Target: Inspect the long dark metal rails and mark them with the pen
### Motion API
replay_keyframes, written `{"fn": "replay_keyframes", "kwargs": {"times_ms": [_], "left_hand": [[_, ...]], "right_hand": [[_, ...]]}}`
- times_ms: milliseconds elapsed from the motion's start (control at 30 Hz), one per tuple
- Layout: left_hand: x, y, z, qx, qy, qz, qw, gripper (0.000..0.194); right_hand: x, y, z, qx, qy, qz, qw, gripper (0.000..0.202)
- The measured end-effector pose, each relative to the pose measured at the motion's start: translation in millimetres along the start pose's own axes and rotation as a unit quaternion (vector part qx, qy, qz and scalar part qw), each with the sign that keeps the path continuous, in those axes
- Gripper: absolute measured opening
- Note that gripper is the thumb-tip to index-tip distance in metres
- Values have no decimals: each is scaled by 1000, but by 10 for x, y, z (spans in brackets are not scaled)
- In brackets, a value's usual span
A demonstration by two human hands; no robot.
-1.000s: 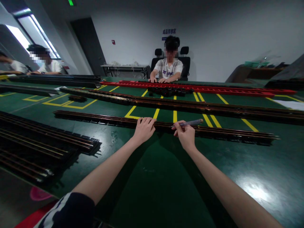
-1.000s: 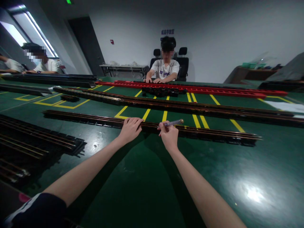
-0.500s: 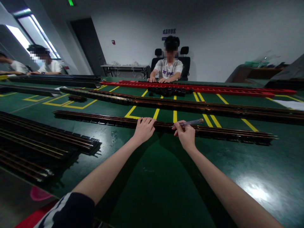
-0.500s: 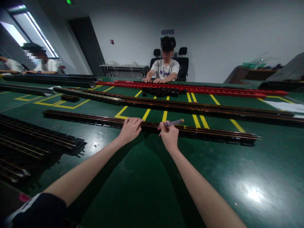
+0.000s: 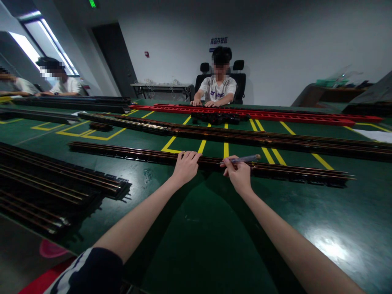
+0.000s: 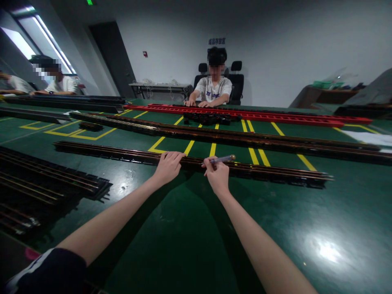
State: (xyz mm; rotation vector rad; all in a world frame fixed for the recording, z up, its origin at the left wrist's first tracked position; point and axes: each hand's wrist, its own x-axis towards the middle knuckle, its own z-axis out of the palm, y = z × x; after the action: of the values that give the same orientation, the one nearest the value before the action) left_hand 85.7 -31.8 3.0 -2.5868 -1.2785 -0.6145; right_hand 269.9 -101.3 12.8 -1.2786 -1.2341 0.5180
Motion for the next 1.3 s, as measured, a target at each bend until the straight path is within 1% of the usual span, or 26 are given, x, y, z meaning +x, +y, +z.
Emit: {"fn": "replay_keyframes", "kwargs": {"times_ms": [333, 567, 767, 933, 1000, 1300], "left_hand": [[10, 9, -31, -6, -11, -5, 1000, 42], [4, -14, 9, -10, -7, -3, 1000, 42], [5, -11, 5, -10, -8, -4, 1000, 42], [8, 1, -18, -13, -11, -5, 1000, 43], [9, 1, -17, -15, -11, -6, 1000, 43], [9, -2, -22, -18, -15, -7, 1000, 43]], "right_hand": [[4, -26, -3, -6, 0, 3, 1000, 51], [4, -25, -19, -19, -14, -3, 1000, 51], [-12, -21, -4, -9, 13, -1, 1000, 53], [-10, 8, 0, -8, 54, 8, 998, 50], [-6, 18, -3, -8, 61, 9, 998, 49], [3, 47, -19, 13, 29, 17, 999, 48]]}}
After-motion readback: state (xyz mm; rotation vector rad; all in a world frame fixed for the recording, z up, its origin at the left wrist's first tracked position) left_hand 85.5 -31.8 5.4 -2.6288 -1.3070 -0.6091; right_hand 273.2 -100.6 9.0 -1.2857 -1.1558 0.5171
